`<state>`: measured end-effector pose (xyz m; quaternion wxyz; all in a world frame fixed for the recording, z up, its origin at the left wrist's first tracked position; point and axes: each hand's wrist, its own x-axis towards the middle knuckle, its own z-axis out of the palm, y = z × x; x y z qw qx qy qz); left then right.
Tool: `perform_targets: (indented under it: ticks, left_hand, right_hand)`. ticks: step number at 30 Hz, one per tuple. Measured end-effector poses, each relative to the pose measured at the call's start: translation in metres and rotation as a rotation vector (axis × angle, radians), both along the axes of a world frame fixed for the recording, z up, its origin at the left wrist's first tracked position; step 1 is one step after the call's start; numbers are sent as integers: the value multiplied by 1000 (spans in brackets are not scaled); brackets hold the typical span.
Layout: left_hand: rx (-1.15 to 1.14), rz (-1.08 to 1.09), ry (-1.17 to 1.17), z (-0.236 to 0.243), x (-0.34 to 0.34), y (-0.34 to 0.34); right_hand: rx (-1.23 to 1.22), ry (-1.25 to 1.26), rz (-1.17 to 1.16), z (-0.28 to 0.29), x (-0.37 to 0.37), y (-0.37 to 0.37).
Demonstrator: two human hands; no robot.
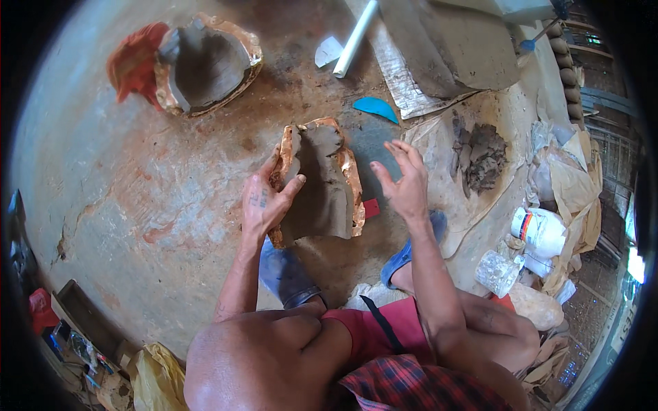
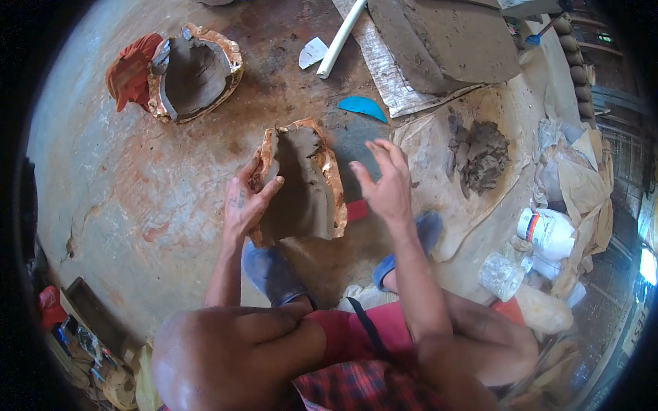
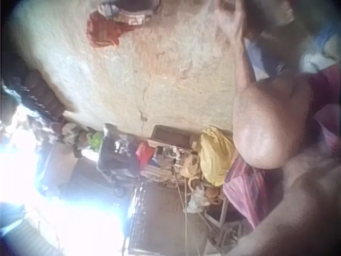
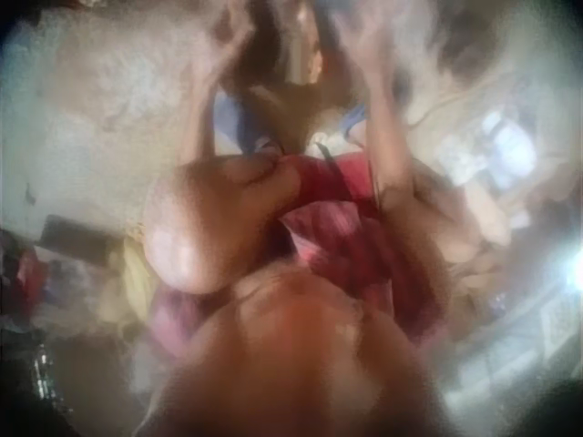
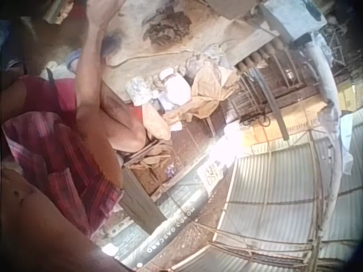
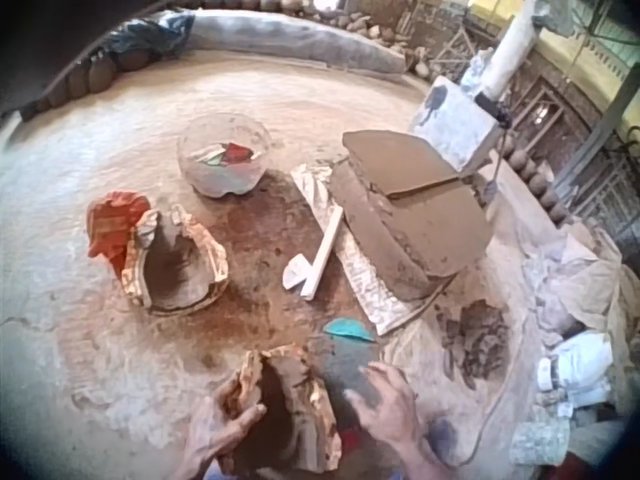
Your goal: The person joins two halves of a clay mold by rolling small pieces of clay into strips and pressing them into the interior seams using their fingers and a small blue plastic tool.
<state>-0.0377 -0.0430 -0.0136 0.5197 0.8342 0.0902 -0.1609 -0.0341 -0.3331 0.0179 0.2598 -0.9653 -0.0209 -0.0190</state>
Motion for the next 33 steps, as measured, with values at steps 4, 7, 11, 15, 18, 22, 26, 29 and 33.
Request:
perform_targets:
  ticks: [4,7,11,15,18,22,26,29,33]
  left_hand:
    - [-17,-39,105,8,2,1]
    - [-78,-57,74,9,7,1]
    - [-46,-115,36,-4,12,5]
    - [-62,-188,94,-18,10,10]
    - [-78,-190,80,-12,23,13]
    - [-159,-150,134,-5,21,11]
    - [-91,-218,46,-13,21,8]
    - [-82,-246,97,-10,26,10]
    - [-73,-211,80,-17,16,14]
  right_hand:
    - [-42,-142,228,22,50,48]
    - [-199,-110,554,17,97,75]
    - [-460,303,828,-4,128,93]
    - [-420,325,798,-19,120,91]
    - [-449,305,780,-16,127,91]
    - [-368,315,819,-9,124,88]
    - [-438,343,781,-15,125,86]
    - [-376,268,810,-12,133,90]
    - [-461,407,883,-14,142,97]
